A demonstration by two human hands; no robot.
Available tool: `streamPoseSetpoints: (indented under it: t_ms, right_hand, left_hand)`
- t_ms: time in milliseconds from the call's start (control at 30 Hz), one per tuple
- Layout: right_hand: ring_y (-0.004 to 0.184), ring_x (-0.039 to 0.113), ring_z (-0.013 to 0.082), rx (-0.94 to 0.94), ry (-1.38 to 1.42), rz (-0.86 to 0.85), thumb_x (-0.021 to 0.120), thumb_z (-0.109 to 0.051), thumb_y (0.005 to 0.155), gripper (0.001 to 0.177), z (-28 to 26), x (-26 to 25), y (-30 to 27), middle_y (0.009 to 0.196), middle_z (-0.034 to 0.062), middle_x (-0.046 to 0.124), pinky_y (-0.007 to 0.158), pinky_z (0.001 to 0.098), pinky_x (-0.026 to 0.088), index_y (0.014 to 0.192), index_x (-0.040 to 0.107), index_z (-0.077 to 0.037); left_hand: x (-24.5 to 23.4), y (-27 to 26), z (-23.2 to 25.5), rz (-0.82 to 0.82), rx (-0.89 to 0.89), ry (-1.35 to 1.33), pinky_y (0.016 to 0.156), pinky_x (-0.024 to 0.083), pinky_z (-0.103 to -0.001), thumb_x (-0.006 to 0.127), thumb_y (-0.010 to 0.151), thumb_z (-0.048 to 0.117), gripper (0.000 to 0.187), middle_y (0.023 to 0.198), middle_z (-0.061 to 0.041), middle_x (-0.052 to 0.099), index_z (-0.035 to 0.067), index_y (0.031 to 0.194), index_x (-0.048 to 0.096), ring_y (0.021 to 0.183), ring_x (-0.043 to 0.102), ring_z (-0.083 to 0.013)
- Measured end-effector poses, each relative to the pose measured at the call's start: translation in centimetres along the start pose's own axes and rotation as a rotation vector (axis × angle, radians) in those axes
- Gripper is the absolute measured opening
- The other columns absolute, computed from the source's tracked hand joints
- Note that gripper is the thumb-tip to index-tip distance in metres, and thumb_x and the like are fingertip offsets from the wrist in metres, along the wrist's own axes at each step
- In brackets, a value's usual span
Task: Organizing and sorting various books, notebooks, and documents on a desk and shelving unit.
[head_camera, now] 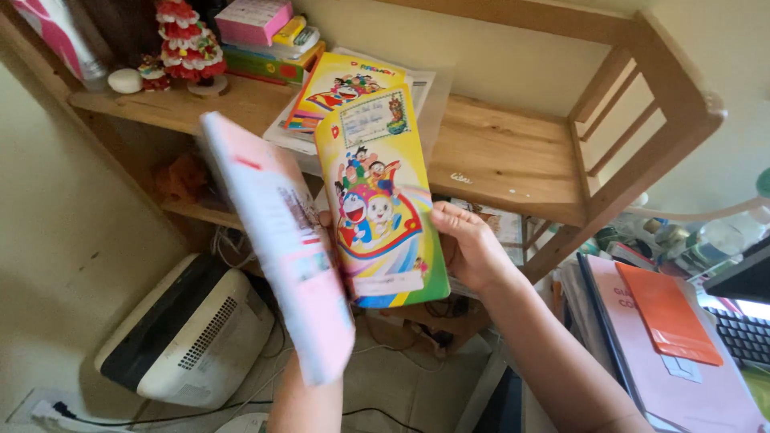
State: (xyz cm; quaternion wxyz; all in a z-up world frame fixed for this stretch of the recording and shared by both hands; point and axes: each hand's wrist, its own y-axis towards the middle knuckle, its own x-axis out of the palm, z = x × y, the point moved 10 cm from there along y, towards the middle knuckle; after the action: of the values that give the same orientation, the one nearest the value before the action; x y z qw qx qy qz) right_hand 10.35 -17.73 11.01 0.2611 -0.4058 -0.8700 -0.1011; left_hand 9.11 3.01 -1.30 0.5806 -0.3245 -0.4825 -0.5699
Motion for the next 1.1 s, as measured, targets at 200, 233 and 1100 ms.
streamPoseSetpoints:
  t_ms: [200, 233, 1100]
  right_hand:
    - [0.12, 0.064, 0.0221, -0.075, -0.207, -0.131, 0.082, -0.045, 0.083, 0.081, 0.0, 5.2, -0.7, 0.133, 0.0138, 0.065, 0.101, 0.04, 0.052, 0.142, 0.053, 0.002]
    - [0.12, 0.064, 0.0221, -0.073, -0.205, -0.134, 0.082, -0.045, 0.083, 0.081, -0.3, 6.1, -0.9, 0.133, 0.0138, 0.065, 0.101, 0.04, 0.052, 0.142, 0.053, 0.002]
    - [0.153, 0.036, 0.0305, -0.273, -0.427, -0.235, 0.078, -0.073, 0.075, 0.131, -3.6, 9.9, -3.8, 0.167, 0.0218, 0.035, 0.123, 0.0451, 0.032, 0.165, 0.018, 0.001]
  left_hand:
    - [-1.3, -0.7, 2.2, 0.084, 0.039, 0.122, 0.107, 0.05, -0.046, 0.055, 0.106, 0.026, 0.045, 0.141, -0.01, 0.06, 0.009, 0.147, 0.05, 0.127, 0.058, -0.0266]
    - [-1.6, -0.9, 2.4, 0.097, 0.044, 0.143, 0.107, 0.05, -0.046, 0.055, 0.106, 0.026, 0.045, 0.141, -0.01, 0.06, 0.008, 0.146, 0.05, 0.126, 0.058, -0.0266]
    - [-0.6, 1.1, 7.5, 0.375, 0.119, 0.656, 0.097, 0.05, -0.042, 0.064, 0.102, 0.028, 0.042, 0.13, -0.013, 0.063, 0.0, 0.133, 0.059, 0.117, 0.059, -0.0261]
